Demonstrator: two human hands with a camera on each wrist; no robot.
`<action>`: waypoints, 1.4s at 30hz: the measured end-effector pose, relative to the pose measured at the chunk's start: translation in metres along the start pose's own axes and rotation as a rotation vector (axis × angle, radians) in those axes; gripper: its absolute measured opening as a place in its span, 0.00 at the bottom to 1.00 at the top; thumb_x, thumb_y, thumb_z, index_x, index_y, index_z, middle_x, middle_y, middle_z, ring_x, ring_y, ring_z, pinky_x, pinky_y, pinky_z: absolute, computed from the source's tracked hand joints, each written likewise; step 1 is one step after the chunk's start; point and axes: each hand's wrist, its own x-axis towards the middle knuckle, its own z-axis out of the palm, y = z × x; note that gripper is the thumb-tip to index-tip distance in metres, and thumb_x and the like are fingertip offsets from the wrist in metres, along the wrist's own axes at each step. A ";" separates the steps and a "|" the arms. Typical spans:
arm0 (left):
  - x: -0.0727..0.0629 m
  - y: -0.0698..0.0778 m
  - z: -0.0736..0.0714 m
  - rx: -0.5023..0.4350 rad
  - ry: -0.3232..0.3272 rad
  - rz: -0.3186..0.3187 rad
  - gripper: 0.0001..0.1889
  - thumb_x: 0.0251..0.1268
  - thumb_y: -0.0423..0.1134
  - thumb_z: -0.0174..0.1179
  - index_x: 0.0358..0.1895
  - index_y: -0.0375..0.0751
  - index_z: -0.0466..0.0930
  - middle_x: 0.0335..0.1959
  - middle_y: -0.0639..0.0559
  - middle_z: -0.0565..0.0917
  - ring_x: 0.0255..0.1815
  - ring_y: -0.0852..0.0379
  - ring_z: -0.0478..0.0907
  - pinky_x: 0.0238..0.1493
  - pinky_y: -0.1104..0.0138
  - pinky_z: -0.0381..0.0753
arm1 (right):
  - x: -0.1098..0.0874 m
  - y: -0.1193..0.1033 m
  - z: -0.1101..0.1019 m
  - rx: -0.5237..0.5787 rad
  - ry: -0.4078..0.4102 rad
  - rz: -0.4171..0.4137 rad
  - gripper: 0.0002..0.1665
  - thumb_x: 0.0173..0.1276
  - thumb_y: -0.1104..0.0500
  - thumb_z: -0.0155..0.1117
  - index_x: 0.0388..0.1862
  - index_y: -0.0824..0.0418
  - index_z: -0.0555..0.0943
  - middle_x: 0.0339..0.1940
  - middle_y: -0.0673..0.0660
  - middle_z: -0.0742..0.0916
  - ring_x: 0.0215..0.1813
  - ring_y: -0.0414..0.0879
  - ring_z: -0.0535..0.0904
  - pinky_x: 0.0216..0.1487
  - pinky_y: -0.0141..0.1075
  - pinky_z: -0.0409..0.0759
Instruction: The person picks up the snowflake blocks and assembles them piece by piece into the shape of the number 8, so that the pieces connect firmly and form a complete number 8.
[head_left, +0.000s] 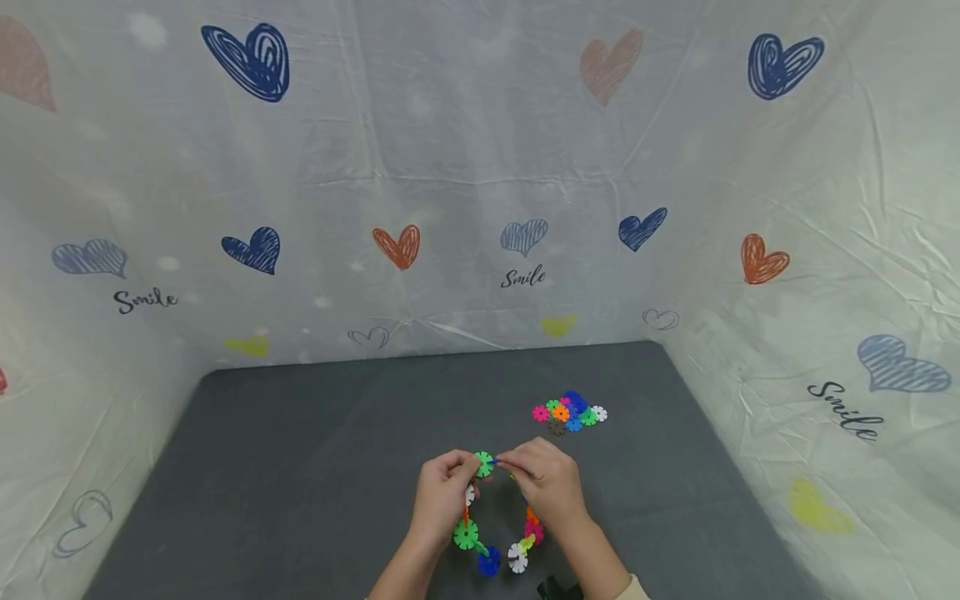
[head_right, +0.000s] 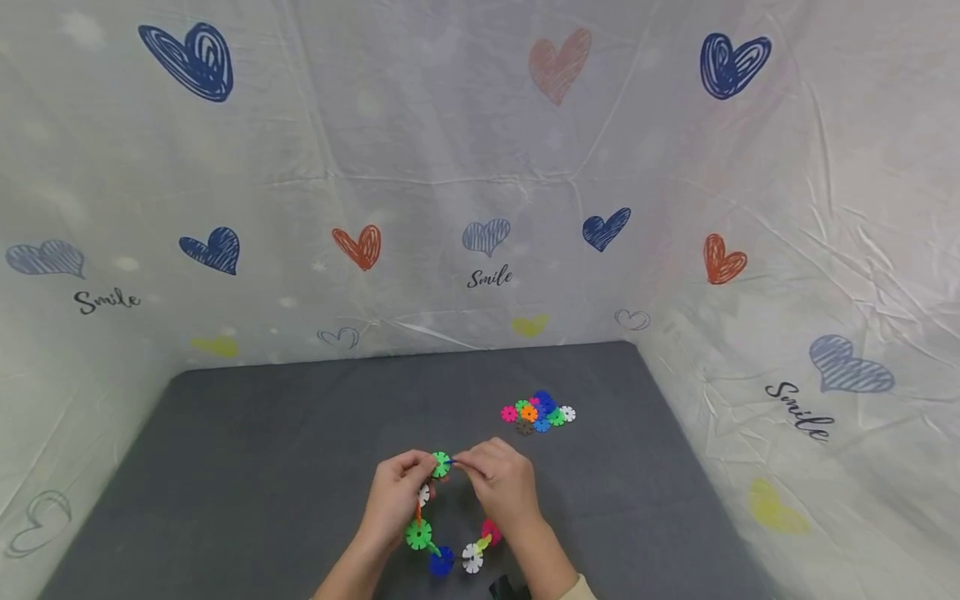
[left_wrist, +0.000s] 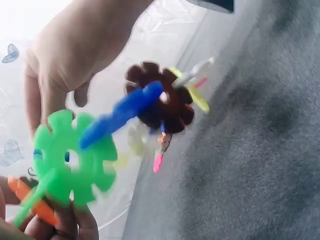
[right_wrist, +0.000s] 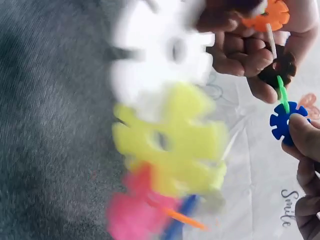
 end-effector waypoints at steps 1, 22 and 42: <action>0.000 0.000 0.000 0.001 -0.005 -0.001 0.13 0.76 0.40 0.57 0.37 0.33 0.84 0.32 0.35 0.88 0.22 0.57 0.77 0.24 0.69 0.74 | 0.000 0.000 0.000 -0.003 -0.007 -0.011 0.09 0.50 0.63 0.81 0.30 0.54 0.91 0.27 0.44 0.88 0.29 0.37 0.80 0.32 0.23 0.77; 0.006 -0.005 -0.002 -0.157 0.025 -0.118 0.15 0.76 0.41 0.56 0.40 0.30 0.82 0.30 0.47 0.88 0.22 0.58 0.76 0.33 0.63 0.80 | -0.023 0.025 0.002 0.210 -0.361 0.715 0.24 0.65 0.52 0.74 0.60 0.54 0.84 0.41 0.49 0.89 0.44 0.43 0.85 0.46 0.37 0.84; 0.006 -0.005 -0.005 -0.001 0.070 -0.017 0.14 0.73 0.45 0.61 0.37 0.37 0.85 0.31 0.37 0.88 0.21 0.54 0.77 0.20 0.68 0.72 | -0.003 -0.003 -0.008 0.069 -0.170 0.437 0.23 0.56 0.60 0.80 0.52 0.50 0.88 0.33 0.43 0.88 0.33 0.33 0.79 0.36 0.32 0.82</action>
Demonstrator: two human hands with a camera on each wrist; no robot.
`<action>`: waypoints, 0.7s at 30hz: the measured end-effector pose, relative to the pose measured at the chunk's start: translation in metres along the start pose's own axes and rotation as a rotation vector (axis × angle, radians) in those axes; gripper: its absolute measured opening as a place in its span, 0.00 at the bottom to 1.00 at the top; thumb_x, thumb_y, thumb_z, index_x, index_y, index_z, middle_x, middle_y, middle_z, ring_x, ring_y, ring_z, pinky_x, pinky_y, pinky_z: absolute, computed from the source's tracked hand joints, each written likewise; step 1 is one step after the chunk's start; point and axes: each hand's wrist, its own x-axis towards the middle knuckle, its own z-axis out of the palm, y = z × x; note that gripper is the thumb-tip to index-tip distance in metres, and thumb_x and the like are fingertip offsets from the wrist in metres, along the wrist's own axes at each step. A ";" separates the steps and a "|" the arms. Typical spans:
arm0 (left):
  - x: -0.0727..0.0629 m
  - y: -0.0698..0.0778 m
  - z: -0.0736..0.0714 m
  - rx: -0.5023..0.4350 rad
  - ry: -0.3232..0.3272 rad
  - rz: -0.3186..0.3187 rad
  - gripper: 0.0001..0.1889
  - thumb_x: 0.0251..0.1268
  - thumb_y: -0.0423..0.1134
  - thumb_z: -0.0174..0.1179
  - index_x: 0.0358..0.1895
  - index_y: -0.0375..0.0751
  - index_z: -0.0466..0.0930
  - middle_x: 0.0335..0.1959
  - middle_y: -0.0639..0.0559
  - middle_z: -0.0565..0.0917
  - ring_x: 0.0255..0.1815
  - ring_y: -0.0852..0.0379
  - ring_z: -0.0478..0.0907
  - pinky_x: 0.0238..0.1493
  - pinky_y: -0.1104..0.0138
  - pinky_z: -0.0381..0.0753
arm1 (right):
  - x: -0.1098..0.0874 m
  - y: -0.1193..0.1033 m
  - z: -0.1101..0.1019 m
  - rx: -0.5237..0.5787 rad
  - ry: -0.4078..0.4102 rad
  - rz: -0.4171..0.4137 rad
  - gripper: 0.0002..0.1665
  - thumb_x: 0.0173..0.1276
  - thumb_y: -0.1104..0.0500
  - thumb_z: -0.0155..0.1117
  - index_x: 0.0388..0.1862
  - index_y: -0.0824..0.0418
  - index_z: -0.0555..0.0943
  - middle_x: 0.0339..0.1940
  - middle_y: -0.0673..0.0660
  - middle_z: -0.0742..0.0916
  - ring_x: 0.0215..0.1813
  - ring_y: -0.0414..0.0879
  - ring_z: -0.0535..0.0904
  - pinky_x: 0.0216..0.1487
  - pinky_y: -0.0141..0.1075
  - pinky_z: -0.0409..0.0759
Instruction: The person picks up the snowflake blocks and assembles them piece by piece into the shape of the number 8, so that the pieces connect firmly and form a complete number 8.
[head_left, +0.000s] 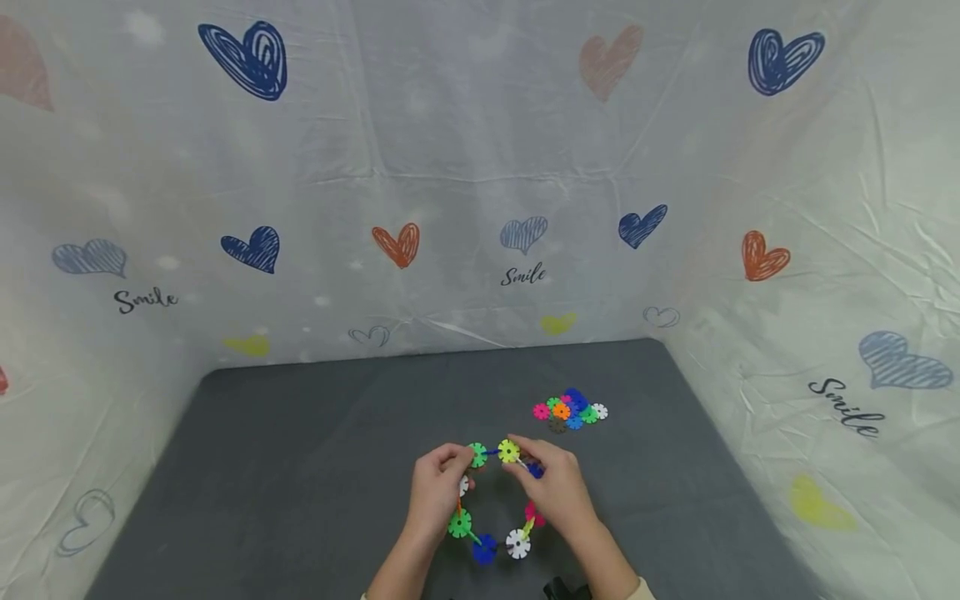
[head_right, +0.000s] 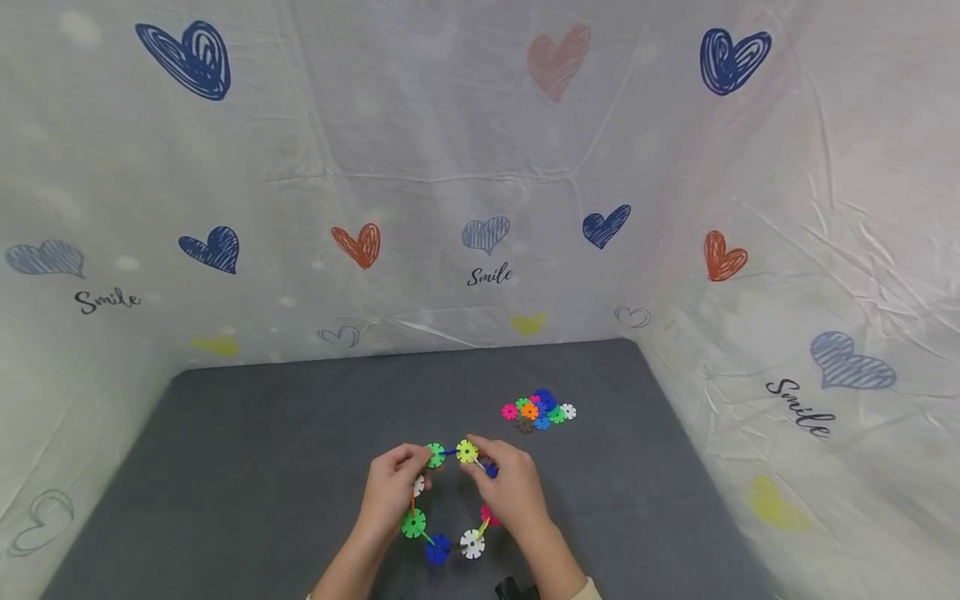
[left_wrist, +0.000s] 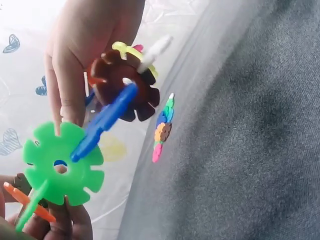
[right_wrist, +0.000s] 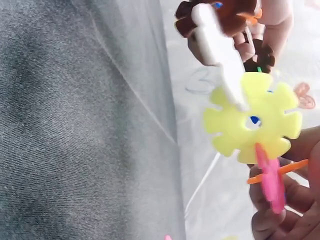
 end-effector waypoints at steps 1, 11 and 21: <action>0.000 0.001 0.000 0.011 -0.004 0.018 0.14 0.74 0.46 0.61 0.36 0.38 0.85 0.30 0.37 0.87 0.19 0.55 0.75 0.18 0.69 0.69 | 0.000 0.000 0.000 -0.014 0.008 -0.031 0.23 0.56 0.59 0.80 0.52 0.51 0.88 0.32 0.44 0.88 0.32 0.33 0.78 0.35 0.32 0.82; -0.002 -0.001 0.001 0.036 -0.015 0.092 0.14 0.75 0.44 0.60 0.34 0.37 0.84 0.25 0.37 0.85 0.14 0.55 0.69 0.13 0.71 0.61 | -0.001 0.002 -0.002 -0.222 0.141 -0.369 0.26 0.50 0.61 0.84 0.51 0.58 0.88 0.36 0.50 0.90 0.38 0.41 0.86 0.40 0.36 0.85; 0.000 -0.004 0.000 0.024 -0.008 0.082 0.14 0.75 0.43 0.60 0.33 0.36 0.83 0.28 0.32 0.85 0.18 0.45 0.73 0.15 0.71 0.60 | -0.002 0.003 0.001 -0.205 0.115 -0.402 0.27 0.49 0.62 0.84 0.51 0.57 0.88 0.35 0.49 0.90 0.35 0.42 0.85 0.38 0.34 0.84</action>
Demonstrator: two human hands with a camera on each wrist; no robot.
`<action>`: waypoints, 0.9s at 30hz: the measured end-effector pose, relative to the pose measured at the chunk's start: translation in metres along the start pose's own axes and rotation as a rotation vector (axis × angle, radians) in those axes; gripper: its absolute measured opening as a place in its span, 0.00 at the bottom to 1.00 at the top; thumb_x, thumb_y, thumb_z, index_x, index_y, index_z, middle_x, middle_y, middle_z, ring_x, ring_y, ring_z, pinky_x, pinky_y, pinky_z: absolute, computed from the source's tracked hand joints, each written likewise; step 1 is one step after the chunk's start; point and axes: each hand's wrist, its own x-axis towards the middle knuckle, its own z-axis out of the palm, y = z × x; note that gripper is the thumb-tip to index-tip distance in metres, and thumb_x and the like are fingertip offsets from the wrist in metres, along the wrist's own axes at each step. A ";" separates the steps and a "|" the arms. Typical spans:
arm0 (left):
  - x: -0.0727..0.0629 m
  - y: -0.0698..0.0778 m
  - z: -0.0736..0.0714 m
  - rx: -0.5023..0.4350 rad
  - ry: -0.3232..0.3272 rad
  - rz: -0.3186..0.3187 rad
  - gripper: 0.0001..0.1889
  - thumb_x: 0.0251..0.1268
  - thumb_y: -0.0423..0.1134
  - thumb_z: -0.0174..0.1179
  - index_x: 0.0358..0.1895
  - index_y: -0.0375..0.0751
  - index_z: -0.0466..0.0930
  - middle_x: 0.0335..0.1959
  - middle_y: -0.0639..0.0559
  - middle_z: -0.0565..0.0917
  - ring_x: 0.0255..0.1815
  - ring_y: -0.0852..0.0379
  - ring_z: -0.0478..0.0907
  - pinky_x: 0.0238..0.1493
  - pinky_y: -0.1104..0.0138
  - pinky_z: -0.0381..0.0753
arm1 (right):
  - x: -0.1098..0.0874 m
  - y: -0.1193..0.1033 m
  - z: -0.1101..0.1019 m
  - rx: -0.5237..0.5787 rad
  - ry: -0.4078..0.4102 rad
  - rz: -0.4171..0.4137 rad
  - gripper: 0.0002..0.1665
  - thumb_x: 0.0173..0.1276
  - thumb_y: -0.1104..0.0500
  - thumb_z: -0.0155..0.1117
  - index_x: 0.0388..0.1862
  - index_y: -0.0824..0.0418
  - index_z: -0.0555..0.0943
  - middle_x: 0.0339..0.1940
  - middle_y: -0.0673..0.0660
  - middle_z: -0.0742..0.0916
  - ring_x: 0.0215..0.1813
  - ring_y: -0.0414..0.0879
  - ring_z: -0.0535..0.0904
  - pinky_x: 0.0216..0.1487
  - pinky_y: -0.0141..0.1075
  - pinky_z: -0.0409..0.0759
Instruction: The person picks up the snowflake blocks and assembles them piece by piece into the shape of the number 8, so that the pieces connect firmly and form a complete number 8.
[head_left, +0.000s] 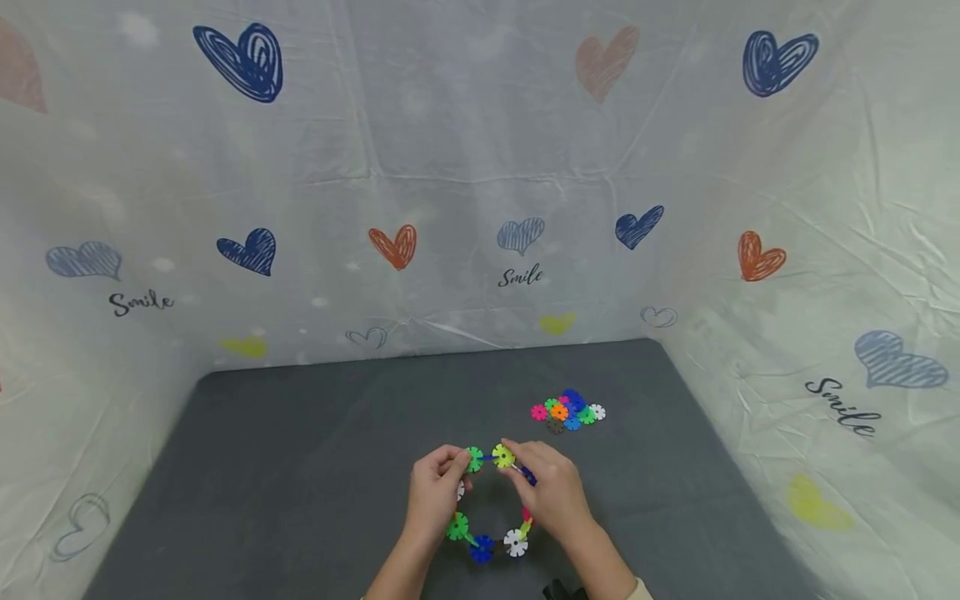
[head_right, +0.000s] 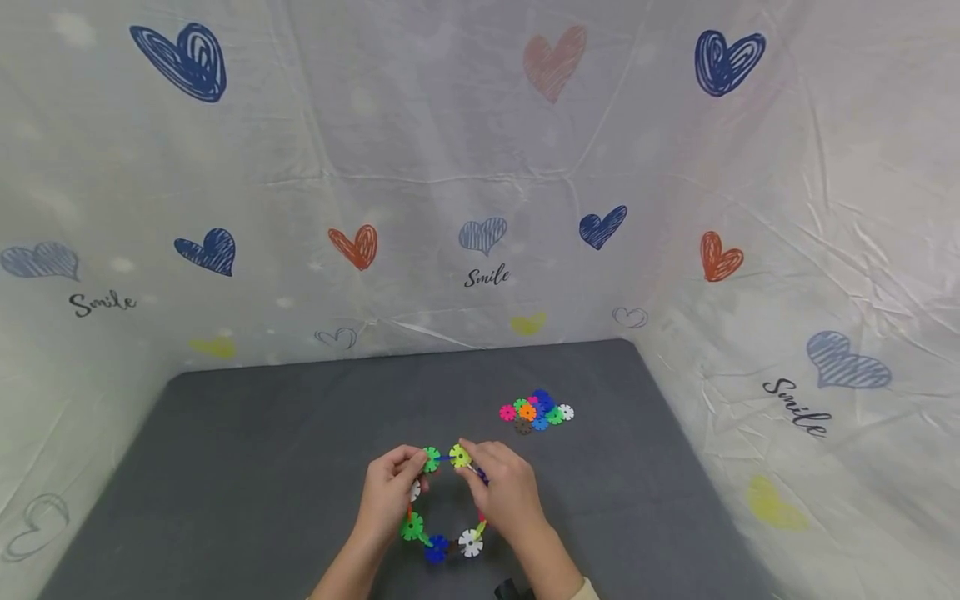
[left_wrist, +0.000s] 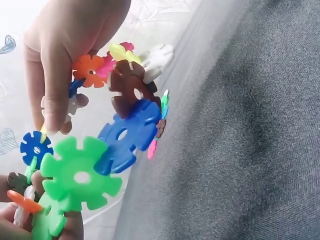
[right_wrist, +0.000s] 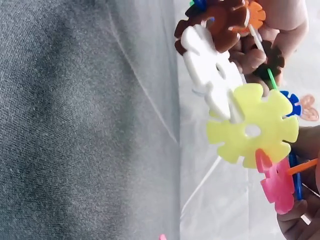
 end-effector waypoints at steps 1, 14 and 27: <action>0.001 -0.001 0.000 -0.012 -0.004 -0.009 0.14 0.75 0.43 0.60 0.34 0.35 0.82 0.28 0.33 0.85 0.17 0.46 0.72 0.14 0.71 0.61 | 0.000 0.000 0.000 0.001 -0.007 0.019 0.27 0.50 0.61 0.84 0.52 0.57 0.88 0.35 0.49 0.90 0.36 0.41 0.85 0.38 0.35 0.84; 0.019 -0.039 -0.006 -0.096 0.053 -0.159 0.14 0.79 0.39 0.52 0.44 0.28 0.81 0.41 0.35 0.88 0.31 0.49 0.87 0.38 0.65 0.84 | -0.012 0.035 0.000 0.162 -0.144 0.565 0.24 0.69 0.54 0.71 0.63 0.52 0.82 0.46 0.52 0.90 0.42 0.43 0.86 0.42 0.40 0.85; 0.025 -0.050 -0.019 0.464 0.392 0.105 0.13 0.68 0.32 0.60 0.55 0.38 0.81 0.52 0.41 0.83 0.48 0.45 0.78 0.47 0.51 0.77 | -0.021 0.089 -0.006 -0.128 -0.281 0.783 0.23 0.67 0.53 0.72 0.59 0.58 0.84 0.45 0.56 0.87 0.40 0.49 0.83 0.37 0.47 0.81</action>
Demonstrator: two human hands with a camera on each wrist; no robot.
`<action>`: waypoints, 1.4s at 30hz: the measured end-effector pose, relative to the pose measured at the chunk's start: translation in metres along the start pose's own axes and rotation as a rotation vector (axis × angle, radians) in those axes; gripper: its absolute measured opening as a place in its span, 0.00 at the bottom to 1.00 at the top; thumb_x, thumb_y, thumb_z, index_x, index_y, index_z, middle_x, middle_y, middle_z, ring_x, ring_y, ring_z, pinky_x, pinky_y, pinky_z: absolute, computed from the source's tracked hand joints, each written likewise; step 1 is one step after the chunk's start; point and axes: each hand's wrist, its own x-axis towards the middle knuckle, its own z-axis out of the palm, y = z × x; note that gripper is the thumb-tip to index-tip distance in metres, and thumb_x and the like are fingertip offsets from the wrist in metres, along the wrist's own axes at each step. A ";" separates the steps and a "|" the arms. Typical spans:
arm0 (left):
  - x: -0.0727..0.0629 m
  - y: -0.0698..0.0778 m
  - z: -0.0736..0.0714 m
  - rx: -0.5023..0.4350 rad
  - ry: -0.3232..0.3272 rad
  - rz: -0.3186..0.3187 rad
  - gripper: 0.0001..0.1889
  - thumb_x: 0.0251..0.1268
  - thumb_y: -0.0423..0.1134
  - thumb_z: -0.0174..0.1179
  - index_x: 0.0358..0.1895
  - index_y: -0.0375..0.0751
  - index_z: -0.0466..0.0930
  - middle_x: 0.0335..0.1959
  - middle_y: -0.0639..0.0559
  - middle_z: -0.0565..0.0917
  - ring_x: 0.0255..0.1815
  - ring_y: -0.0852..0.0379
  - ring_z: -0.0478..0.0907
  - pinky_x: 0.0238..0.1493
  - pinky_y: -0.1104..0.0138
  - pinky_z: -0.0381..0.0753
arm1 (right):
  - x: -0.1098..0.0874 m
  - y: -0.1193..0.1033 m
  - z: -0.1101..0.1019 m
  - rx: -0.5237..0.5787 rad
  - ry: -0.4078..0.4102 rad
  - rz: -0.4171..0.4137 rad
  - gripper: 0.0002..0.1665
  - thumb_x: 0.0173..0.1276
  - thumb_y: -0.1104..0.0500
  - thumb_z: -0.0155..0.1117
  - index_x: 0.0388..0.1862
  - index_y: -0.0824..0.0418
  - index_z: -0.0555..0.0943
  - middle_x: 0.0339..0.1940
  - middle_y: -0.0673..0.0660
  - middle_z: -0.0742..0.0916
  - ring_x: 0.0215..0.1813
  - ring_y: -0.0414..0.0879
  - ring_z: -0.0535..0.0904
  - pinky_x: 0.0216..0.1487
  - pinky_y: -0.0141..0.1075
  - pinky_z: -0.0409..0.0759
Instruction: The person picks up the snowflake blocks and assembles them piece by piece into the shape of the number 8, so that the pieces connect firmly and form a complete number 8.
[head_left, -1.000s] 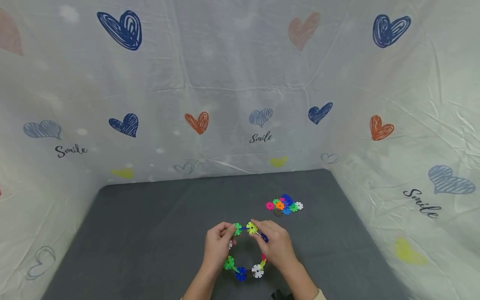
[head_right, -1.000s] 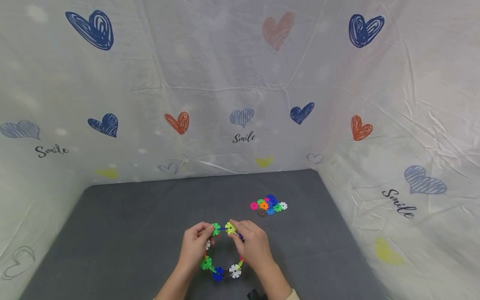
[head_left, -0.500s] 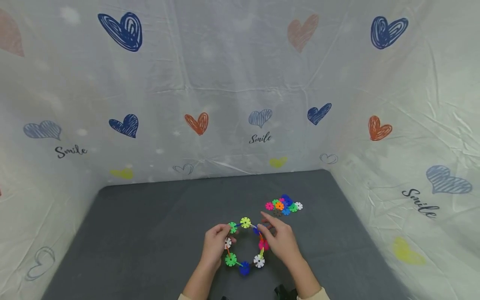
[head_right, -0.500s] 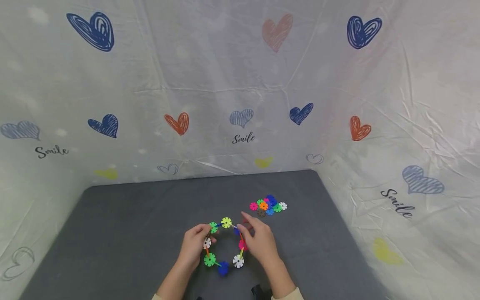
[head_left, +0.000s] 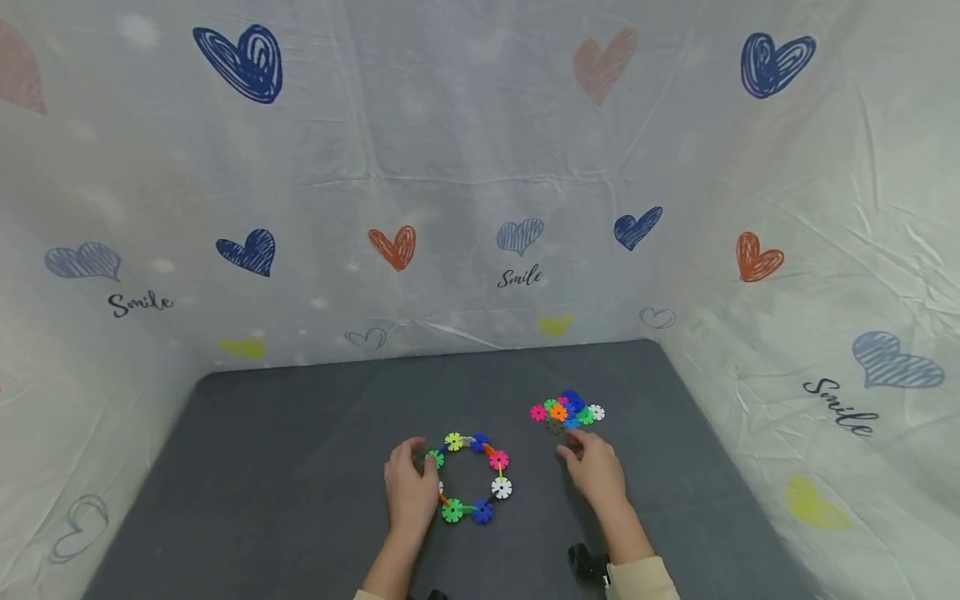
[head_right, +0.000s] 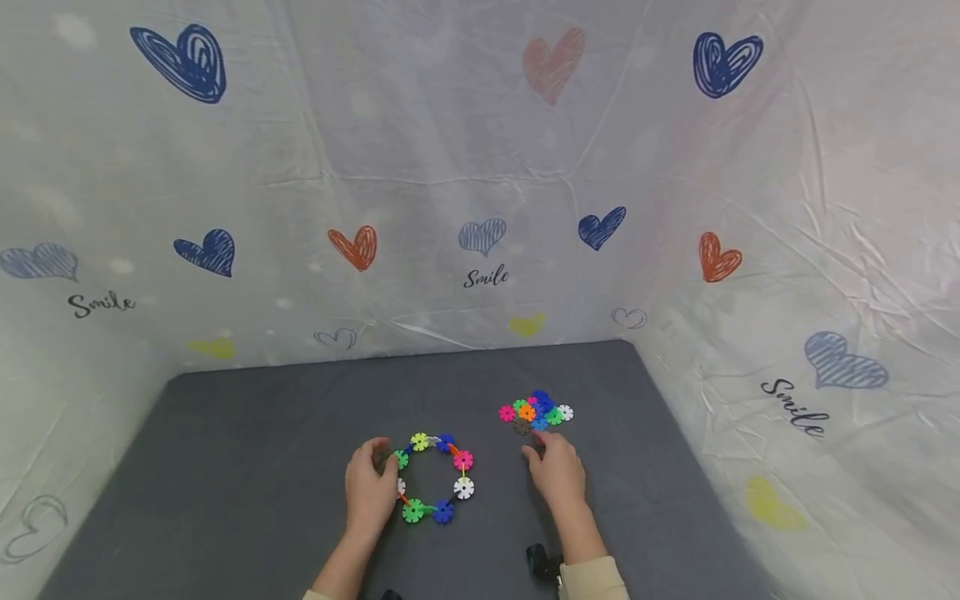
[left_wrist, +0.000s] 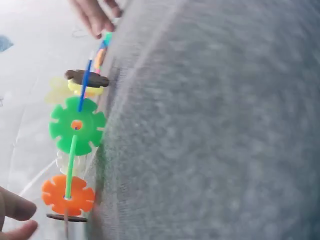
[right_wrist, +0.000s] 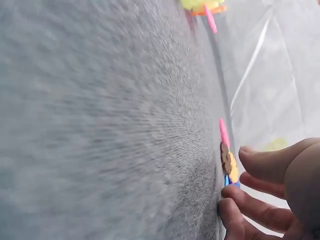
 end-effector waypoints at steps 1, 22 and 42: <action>-0.001 0.002 0.000 0.012 0.022 0.043 0.14 0.67 0.31 0.61 0.54 0.38 0.81 0.51 0.41 0.83 0.48 0.44 0.77 0.48 0.50 0.76 | 0.003 0.000 0.001 0.000 0.001 0.001 0.24 0.67 0.53 0.72 0.60 0.58 0.84 0.45 0.56 0.87 0.39 0.48 0.83 0.37 0.47 0.81; -0.045 0.039 0.032 0.617 -0.397 0.426 0.23 0.51 0.56 0.76 0.44 0.44 0.89 0.38 0.50 0.85 0.41 0.48 0.77 0.44 0.50 0.75 | 0.020 0.000 0.009 0.012 -0.085 0.057 0.13 0.62 0.56 0.77 0.43 0.56 0.84 0.37 0.52 0.85 0.36 0.47 0.79 0.37 0.45 0.77; -0.035 0.061 -0.002 0.355 -0.231 0.557 0.17 0.59 0.43 0.73 0.52 0.44 0.87 0.39 0.54 0.90 0.39 0.56 0.79 0.49 0.52 0.73 | -0.033 -0.061 -0.011 0.478 -0.014 -0.457 0.05 0.61 0.59 0.75 0.35 0.49 0.91 0.35 0.42 0.91 0.31 0.34 0.83 0.27 0.31 0.80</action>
